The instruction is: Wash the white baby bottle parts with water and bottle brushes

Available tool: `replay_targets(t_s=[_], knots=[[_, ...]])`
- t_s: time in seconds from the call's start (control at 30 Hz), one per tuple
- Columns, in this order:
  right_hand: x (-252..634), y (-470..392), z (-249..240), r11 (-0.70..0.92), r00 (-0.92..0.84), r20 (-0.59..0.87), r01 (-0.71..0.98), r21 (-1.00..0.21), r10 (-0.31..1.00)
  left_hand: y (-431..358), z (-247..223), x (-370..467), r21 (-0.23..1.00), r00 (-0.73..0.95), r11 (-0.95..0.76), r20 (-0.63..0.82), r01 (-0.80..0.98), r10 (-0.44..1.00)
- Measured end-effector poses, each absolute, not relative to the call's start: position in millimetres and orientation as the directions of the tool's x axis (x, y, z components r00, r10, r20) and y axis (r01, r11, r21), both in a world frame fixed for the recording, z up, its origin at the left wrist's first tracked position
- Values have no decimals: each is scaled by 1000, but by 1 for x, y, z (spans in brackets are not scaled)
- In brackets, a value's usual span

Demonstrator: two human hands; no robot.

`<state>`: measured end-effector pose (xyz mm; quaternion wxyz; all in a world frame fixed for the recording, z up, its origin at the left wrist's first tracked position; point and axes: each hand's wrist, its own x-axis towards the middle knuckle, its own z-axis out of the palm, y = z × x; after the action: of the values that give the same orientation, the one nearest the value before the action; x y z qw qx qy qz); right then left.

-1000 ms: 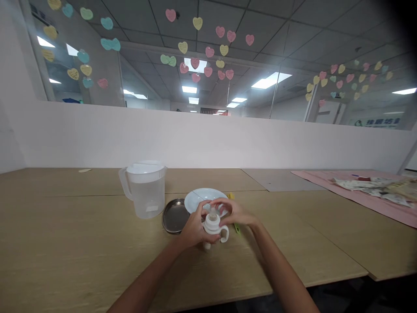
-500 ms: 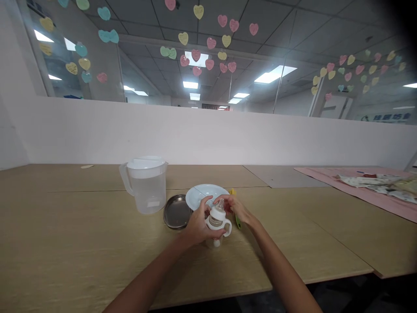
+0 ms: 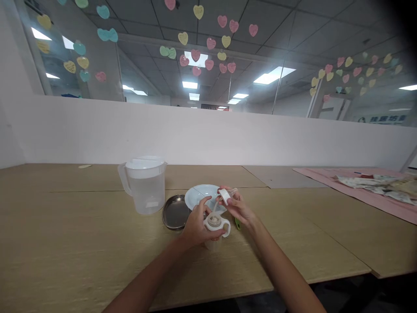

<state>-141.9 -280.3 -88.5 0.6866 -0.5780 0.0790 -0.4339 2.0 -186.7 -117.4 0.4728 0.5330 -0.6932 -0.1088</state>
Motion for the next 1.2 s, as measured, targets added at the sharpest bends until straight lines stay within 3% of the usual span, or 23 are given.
replay_targets(t_s=[0.23,0.4,0.53,0.67,0.9,1.07,1.2], knots=[[-140,-292,-87,53,367,385,778,-626,-847,-189,-118,4,623,-23,432,554,-652,-832],[-137,-305,-93,-19,260,353,782,-623,-899,-188,-116,3,630,-13,423,548,-651,-836],[-130,-313,-107,-192,162,378,645,-739,-912,-187,-115,3,628,-7,427,557,-651,-830],[-124,-313,-117,-395,136,468,365,-843,-873,-187,-115,3,628,-3,431,563,-648,-826],[-120,-298,-119,-579,336,559,48,-814,-758,-188,-118,4,626,4,431,570,-650,-822],[-122,-293,-116,-640,301,591,-90,-763,-748,-187,-119,4,612,-10,436,573,-660,-819],[-122,-293,-115,-647,290,602,-92,-757,-744,-189,-121,7,600,-21,511,635,-615,-772]])
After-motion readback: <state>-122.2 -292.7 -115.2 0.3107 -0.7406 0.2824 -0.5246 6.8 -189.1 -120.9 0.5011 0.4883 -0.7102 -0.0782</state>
